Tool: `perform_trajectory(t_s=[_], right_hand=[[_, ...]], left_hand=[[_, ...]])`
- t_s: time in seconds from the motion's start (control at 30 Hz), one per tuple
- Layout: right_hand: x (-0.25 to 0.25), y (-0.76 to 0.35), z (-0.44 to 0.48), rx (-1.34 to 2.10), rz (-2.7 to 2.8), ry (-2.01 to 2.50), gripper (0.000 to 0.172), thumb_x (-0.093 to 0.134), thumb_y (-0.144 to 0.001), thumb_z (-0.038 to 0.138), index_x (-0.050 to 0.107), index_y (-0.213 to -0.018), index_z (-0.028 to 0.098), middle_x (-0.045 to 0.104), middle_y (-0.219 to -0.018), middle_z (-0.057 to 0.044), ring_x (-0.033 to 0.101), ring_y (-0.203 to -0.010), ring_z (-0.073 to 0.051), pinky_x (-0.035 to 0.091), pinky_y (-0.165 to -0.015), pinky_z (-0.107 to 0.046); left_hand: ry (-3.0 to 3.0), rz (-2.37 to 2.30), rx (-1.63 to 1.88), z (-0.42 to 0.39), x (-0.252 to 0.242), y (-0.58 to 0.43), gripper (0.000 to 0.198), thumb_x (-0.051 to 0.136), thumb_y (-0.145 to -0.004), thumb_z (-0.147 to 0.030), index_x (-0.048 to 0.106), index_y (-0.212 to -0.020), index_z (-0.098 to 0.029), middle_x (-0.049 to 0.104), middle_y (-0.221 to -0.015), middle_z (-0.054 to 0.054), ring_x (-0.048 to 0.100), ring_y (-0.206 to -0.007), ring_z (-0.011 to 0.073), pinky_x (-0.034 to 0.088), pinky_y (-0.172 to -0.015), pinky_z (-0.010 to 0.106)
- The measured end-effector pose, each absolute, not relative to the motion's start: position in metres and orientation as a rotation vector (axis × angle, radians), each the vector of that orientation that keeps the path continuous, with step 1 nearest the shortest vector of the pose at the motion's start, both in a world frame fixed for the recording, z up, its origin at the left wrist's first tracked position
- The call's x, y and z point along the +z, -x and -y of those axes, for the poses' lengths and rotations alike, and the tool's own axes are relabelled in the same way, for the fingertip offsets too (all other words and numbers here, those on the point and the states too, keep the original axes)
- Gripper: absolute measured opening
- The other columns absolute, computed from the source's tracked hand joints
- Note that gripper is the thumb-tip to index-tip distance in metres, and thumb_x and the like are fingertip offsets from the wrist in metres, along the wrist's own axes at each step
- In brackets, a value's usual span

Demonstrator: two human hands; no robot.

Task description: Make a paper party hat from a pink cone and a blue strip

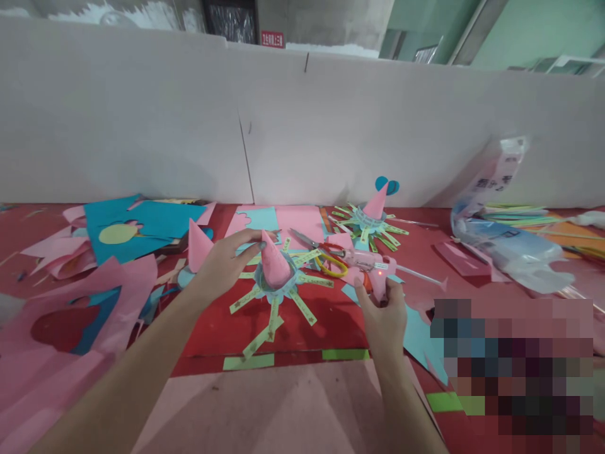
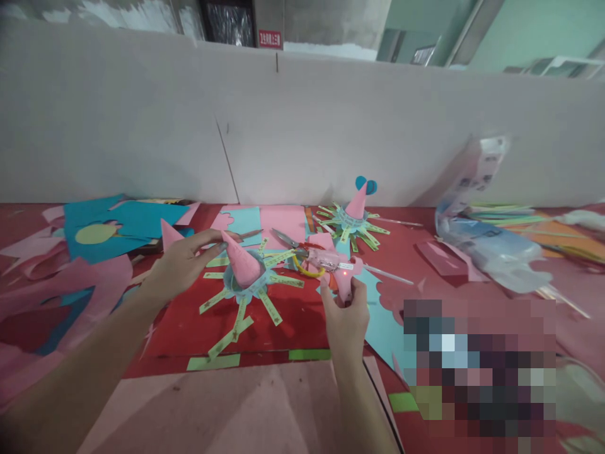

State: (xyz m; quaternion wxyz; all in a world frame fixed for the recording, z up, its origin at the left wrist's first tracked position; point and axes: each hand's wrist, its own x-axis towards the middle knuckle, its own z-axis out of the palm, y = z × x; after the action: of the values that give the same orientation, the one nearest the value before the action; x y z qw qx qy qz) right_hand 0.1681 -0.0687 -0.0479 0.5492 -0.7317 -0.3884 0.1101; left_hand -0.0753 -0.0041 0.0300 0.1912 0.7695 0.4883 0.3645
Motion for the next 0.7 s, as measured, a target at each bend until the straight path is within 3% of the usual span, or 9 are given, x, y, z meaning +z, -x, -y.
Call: perform_trajectory(t_s=[0.33,0.5,0.6,0.7], right_hand=[[-0.046,-0.166,0.07,0.277,0.97,1.757,0.039,0.059,-0.068,0.052,0.051,-0.084,0.017,0.038,-0.057,0.007,0.036,-0.051,-0.01,0.033,-0.051,-0.022],[-0.054,-0.167,0.068,0.335,1.028,1.824,0.048,0.06,-0.066,0.053,0.052,-0.096,0.016,0.047,-0.062,0.003,0.044,-0.056,-0.013,0.038,-0.055,-0.025],[-0.06,-0.168,0.068,0.362,1.11,1.87,0.052,0.059,-0.065,0.054,0.052,-0.1,0.015,0.052,-0.065,0.0,0.047,-0.057,-0.015,0.039,-0.056,-0.026],[-0.064,-0.168,0.067,0.356,1.186,1.933,0.052,0.057,-0.065,0.055,0.053,-0.099,0.016,0.055,-0.067,-0.001,0.048,-0.057,-0.015,0.039,-0.056,-0.026]], left_hand=[[-2.172,-1.272,0.936,-0.011,0.009,0.057,0.027,0.042,-0.084,-0.031,0.06,-0.102,-0.024,0.06,-0.116,0.004,0.055,-0.104,0.0193,0.041,-0.091,0.035],[-2.25,-1.313,1.066,-0.009,-0.004,0.058,0.033,0.045,-0.083,-0.03,0.051,-0.115,-0.026,0.054,-0.122,0.004,0.049,-0.112,0.0187,0.04,-0.093,0.036],[-2.231,-1.447,1.353,-0.001,-0.017,0.065,0.025,0.046,-0.083,-0.029,0.054,-0.107,-0.024,0.058,-0.109,0.005,0.054,-0.102,0.0176,0.044,-0.087,0.034],[-2.42,-1.396,1.273,0.008,-0.035,0.072,0.017,0.047,-0.084,-0.031,0.058,-0.094,-0.023,0.063,-0.094,0.004,0.056,-0.095,0.0183,0.044,-0.084,0.034]])
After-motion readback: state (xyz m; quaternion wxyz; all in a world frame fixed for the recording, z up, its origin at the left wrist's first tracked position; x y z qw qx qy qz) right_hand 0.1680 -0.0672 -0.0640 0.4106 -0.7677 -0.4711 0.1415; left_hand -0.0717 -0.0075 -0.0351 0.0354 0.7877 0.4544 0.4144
